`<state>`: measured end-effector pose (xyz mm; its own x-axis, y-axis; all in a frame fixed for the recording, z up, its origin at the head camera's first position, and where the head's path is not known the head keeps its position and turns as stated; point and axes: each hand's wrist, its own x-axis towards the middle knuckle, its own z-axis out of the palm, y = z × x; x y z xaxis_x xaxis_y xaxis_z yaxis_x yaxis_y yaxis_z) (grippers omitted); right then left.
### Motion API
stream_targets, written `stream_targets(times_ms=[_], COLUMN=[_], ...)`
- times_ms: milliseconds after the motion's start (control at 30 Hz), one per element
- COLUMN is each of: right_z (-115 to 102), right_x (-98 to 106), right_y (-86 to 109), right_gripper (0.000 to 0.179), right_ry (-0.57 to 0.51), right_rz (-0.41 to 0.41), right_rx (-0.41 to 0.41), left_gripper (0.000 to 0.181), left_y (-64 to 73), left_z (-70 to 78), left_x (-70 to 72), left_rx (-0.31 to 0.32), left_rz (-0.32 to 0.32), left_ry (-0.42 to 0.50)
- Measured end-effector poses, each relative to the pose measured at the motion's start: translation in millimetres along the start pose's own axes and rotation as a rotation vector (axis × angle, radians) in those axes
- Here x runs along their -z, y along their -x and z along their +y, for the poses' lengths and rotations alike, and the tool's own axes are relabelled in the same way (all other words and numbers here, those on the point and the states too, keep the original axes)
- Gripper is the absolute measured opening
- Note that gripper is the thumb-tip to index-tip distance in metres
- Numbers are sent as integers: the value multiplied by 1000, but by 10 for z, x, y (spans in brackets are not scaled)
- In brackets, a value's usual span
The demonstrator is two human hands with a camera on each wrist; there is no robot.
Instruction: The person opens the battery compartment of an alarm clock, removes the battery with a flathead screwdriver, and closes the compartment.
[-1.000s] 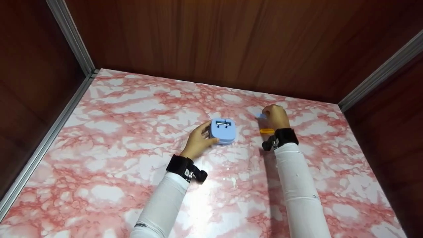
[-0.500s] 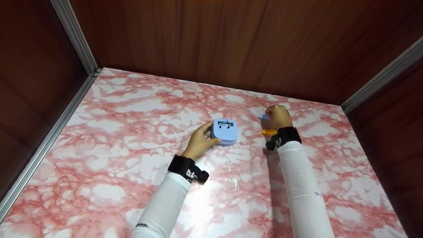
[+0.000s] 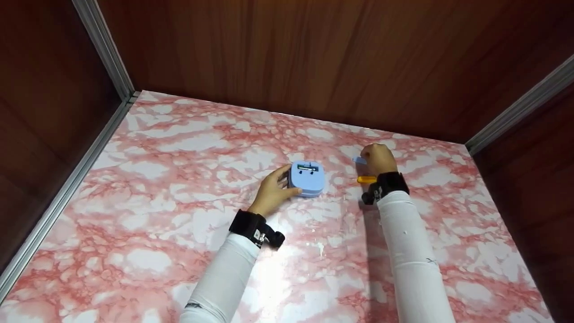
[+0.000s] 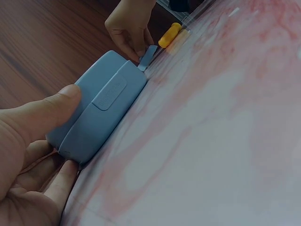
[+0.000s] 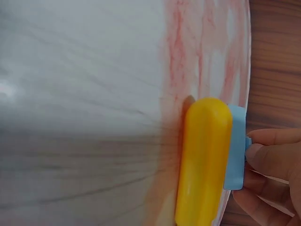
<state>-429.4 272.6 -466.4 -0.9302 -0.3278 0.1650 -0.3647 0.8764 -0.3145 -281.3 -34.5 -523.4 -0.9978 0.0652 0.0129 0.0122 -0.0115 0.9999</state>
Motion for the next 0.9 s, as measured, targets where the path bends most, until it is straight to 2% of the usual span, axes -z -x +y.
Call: stream_targets(times_ms=[367,700,900], right_z=[33,51,51], right_x=[36,3,-7], right_y=[20,32,40], right_gripper=[19,19,20], right_ry=[27,21,38], right_rz=[-65,-67,-50], right_rx=[-50,-83,-68], left_gripper=[82,83,81], left_y=[25,20,15], left_z=[16,-2,-10], left_x=[14,-3,8], left_rx=[14,8,-15], left_rz=[2,-2,-2], left_ry=[22,27,-1])
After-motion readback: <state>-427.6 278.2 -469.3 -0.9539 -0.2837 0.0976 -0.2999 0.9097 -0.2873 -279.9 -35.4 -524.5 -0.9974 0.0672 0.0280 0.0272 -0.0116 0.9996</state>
